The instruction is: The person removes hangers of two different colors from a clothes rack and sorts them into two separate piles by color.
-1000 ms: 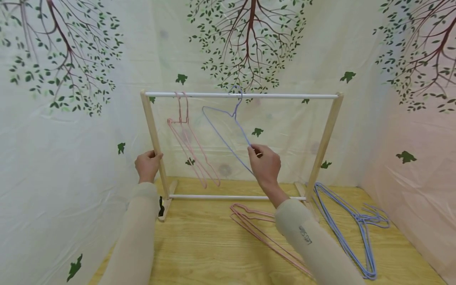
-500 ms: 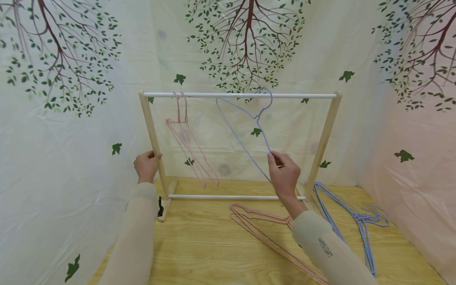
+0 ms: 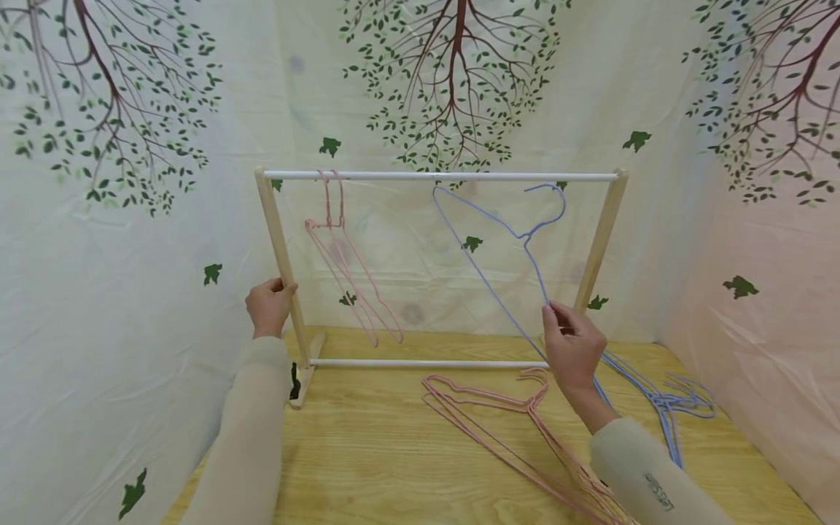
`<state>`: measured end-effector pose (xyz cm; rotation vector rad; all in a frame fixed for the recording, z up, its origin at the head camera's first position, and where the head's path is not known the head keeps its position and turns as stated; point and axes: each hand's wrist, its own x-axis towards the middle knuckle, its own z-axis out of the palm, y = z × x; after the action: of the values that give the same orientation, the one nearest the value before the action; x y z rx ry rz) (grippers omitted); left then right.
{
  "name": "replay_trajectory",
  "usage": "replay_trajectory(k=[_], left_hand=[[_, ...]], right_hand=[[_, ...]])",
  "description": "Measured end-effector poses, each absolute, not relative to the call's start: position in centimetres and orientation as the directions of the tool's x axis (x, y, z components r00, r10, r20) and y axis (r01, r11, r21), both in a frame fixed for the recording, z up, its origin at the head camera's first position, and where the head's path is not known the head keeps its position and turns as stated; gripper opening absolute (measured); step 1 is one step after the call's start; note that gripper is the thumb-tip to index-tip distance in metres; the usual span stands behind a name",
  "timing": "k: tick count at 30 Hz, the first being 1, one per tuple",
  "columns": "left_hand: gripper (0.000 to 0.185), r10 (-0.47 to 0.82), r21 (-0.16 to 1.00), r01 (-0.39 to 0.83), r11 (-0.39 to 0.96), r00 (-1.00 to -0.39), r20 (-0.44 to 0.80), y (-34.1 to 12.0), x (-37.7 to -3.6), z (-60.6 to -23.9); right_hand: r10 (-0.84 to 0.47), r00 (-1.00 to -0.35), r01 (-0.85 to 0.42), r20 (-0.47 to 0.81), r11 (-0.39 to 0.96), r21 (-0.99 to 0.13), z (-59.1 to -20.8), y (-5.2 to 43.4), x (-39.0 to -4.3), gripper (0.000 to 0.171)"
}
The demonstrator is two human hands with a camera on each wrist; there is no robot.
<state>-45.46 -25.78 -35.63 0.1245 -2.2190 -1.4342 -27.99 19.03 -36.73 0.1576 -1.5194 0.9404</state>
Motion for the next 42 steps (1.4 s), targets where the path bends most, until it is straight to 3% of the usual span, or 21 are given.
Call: replay_trajectory(k=[10,21,32,42], left_hand=[[0.032,-0.330,0.877,0.183,0.444,-0.877,0.350,-25.9,-45.5,-35.7],[0.033,-0.324,0.874,0.189,0.447,-0.877,0.356,-25.7,-45.4,-35.5],[0.032,-0.325,0.876,0.192,0.442,-0.876,0.356,-25.9,-45.8,-35.7],[0.032,-0.325,0.874,0.191,0.448,-0.876,0.357,-25.9,-46.1,-35.7]], right_hand=[[0.437,-0.159,-0.645,0.885,0.633,-0.428,-36.2,20.3,-23.6,0.007],[0.532,-0.159,-0.624,0.831,0.598,-0.502,-37.3,23.2,-20.8,0.013],[0.647,-0.010,-0.679,0.763,0.555,-0.480,-38.1,27.5,-20.2,0.015],[0.725,0.074,-0.716,0.685,0.517,-0.470,-37.8,30.2,-20.3,0.015]])
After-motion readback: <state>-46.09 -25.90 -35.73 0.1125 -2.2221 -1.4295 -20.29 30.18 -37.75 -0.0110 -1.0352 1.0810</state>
